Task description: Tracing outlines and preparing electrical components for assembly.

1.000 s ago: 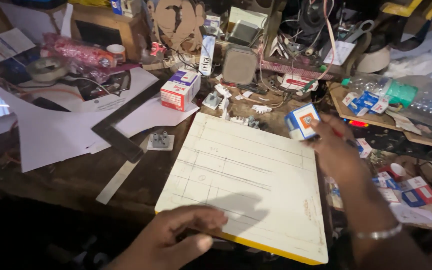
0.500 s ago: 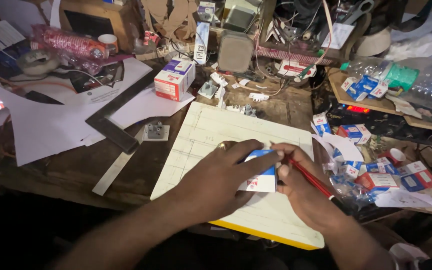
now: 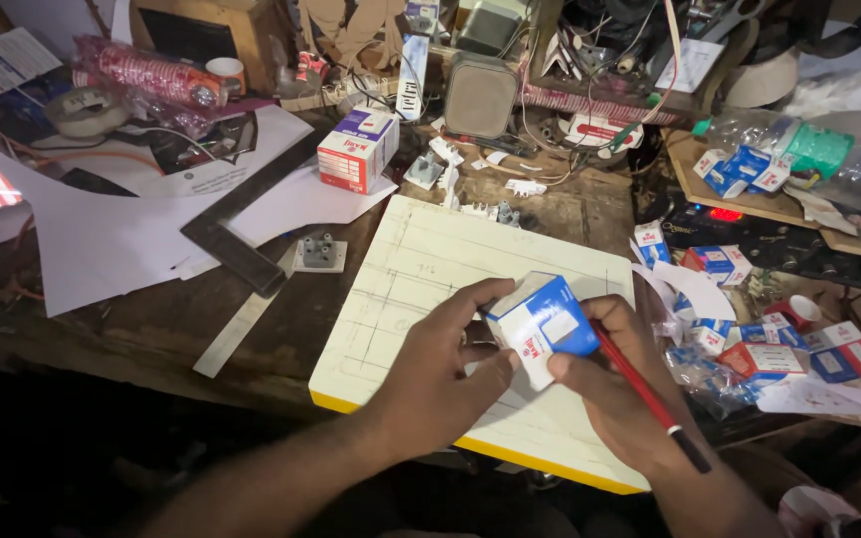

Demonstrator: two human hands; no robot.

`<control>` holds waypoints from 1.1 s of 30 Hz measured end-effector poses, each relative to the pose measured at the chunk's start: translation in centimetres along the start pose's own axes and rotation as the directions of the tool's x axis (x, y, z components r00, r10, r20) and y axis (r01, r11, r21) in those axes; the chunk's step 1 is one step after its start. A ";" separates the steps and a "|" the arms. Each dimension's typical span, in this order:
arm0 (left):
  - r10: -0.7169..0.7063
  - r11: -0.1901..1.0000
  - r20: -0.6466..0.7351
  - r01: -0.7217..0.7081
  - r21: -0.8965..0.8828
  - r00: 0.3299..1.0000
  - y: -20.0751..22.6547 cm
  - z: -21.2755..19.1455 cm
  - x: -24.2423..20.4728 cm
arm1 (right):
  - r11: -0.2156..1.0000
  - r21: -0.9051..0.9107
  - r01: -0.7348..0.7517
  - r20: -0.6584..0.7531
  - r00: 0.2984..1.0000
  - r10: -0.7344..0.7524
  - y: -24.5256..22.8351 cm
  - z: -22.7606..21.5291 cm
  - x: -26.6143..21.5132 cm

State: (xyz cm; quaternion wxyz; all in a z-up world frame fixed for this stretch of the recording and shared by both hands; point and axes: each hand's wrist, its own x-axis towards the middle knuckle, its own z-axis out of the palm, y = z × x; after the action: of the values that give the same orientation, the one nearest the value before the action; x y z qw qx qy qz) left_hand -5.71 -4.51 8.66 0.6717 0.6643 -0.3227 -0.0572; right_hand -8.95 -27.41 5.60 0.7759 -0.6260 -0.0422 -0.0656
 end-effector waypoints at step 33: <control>0.275 0.650 0.224 -0.352 0.673 0.935 2.8 -2.6 1.7 | 0.979 0.162 -0.125 0.105 0.989 0.109 -1.3 0.1 -1.3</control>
State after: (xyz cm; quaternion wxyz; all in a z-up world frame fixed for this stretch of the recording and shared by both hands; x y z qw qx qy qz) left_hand -4.02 -2.78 12.07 0.3498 0.7996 -0.4634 0.1535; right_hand -10.40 -27.57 6.72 0.8255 -0.5623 -0.0478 0.0139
